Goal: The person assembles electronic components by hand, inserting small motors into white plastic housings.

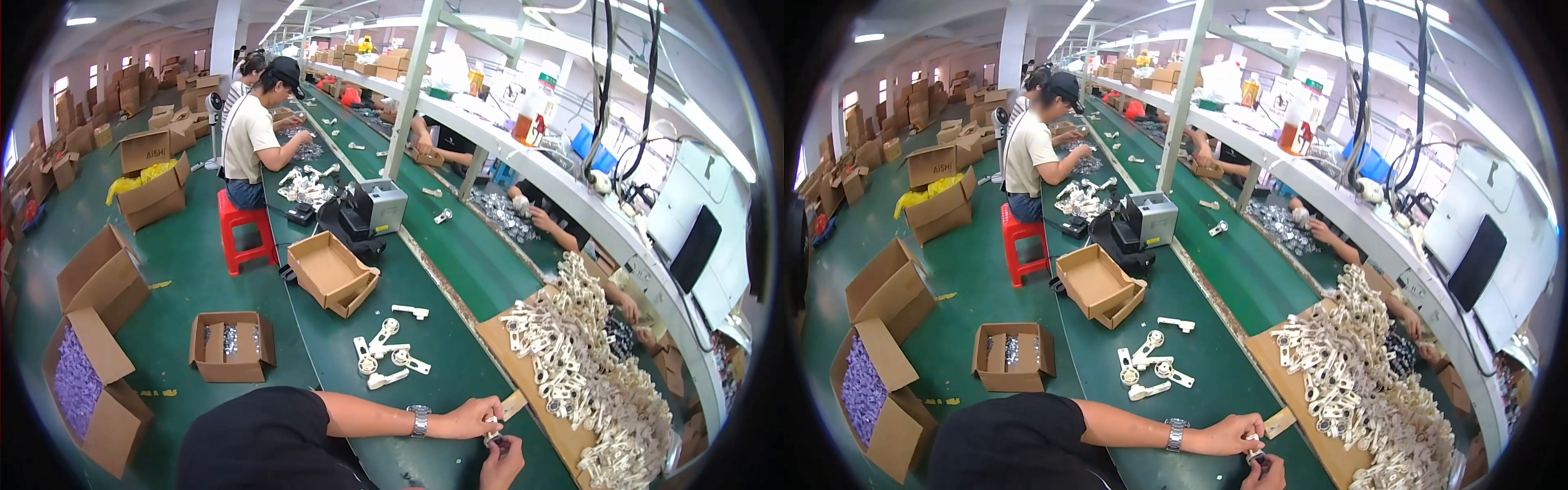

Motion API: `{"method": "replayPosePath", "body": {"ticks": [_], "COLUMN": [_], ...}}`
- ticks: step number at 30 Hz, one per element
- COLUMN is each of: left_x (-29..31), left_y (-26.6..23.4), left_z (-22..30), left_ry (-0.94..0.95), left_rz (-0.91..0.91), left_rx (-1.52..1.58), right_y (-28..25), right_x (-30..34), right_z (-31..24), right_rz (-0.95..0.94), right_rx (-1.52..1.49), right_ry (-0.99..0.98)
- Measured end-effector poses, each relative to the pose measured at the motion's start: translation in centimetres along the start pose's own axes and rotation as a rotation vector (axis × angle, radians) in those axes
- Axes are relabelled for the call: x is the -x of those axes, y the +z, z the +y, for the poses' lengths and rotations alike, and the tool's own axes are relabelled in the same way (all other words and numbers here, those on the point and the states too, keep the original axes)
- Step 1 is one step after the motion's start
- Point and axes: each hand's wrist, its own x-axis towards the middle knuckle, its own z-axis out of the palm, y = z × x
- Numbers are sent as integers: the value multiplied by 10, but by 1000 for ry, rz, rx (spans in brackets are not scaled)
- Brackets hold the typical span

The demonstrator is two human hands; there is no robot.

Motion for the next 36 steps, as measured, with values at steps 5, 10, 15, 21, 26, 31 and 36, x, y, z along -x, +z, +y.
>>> {"method": "replayPosePath", "body": {"ticks": [5,10,15,21,26,31,36], "left_x": [-10,-13,-15,-18,-20,-15,-11], "left_y": [2,-1,1,2,5,6,5], "left_z": [-23,-25,-31,-39,-34,-36,-29], "left_ry": [-143,-121,-61,-103,-159,-39,-42], "left_rz": [-26,-82,-50,-120,-129,-174,-215], "left_rx": [374,324,240,335,460,503,467], "right_y": [3,10,14,7,12,-8,-8], "right_x": [3,4,4,-3,-1,-1,0], "right_z": [27,47,60,60,89,28,46], "right_rz": [6,-23,-42,-20,-162,-224,-393], "right_rx": [-94,-82,-134,-142,-544,-773,-862], "right_ry": [67,88,67,-55,196,475,518]}}
